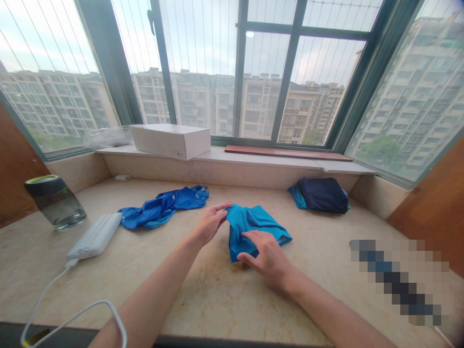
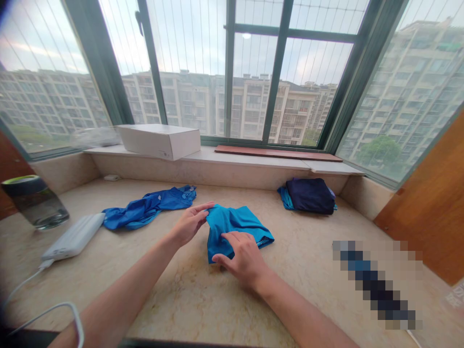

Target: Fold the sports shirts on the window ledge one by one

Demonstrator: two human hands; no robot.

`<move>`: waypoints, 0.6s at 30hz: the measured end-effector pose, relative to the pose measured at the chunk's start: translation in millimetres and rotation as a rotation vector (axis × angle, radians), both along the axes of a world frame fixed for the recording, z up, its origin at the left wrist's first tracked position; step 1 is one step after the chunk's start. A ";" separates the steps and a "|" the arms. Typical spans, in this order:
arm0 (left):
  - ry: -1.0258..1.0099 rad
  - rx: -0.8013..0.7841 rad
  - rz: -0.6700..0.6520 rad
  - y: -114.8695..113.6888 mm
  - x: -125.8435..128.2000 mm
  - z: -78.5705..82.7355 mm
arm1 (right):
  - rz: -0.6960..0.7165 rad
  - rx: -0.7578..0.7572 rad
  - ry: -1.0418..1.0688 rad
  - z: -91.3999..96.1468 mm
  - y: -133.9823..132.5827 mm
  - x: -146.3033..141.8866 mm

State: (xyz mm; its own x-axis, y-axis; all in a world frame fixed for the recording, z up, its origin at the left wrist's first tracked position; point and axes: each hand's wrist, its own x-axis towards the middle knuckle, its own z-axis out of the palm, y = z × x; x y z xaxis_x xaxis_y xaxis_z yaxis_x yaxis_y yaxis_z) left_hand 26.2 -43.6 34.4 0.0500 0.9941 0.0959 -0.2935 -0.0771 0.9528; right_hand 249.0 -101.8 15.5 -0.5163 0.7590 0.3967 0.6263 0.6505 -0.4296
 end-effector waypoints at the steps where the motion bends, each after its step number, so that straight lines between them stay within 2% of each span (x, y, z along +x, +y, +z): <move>1: -0.020 0.012 -0.020 -2.7 3.5 1.8 | -0.046 0.005 -0.001 -1.9 -0.7 -3.8; 5: -0.013 0.052 -0.100 -12.5 15.3 5.4 | -0.215 0.017 -0.067 -8.0 -2.5 -15.6; 8: 0.004 0.086 -0.101 -17.1 19.8 6.9 | -0.264 0.017 -0.119 -10.6 3.2 -16.4; 14: 0.157 0.187 -0.035 -11.1 15.1 4.1 | -0.246 0.010 -0.185 -11.2 29.2 4.2; 18: 0.413 0.242 0.063 -1.8 10.0 -7.6 | -0.235 -0.025 -0.182 -10.5 39.3 23.1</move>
State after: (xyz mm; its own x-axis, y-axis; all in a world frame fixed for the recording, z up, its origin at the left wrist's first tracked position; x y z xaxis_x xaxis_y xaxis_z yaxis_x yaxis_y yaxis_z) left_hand 36.3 -45.4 26.8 0.0726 0.9482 0.3093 0.1178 -0.3161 0.9414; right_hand 272.1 -62.4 5.0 -0.3861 0.8745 0.2937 0.8268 0.4692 -0.3103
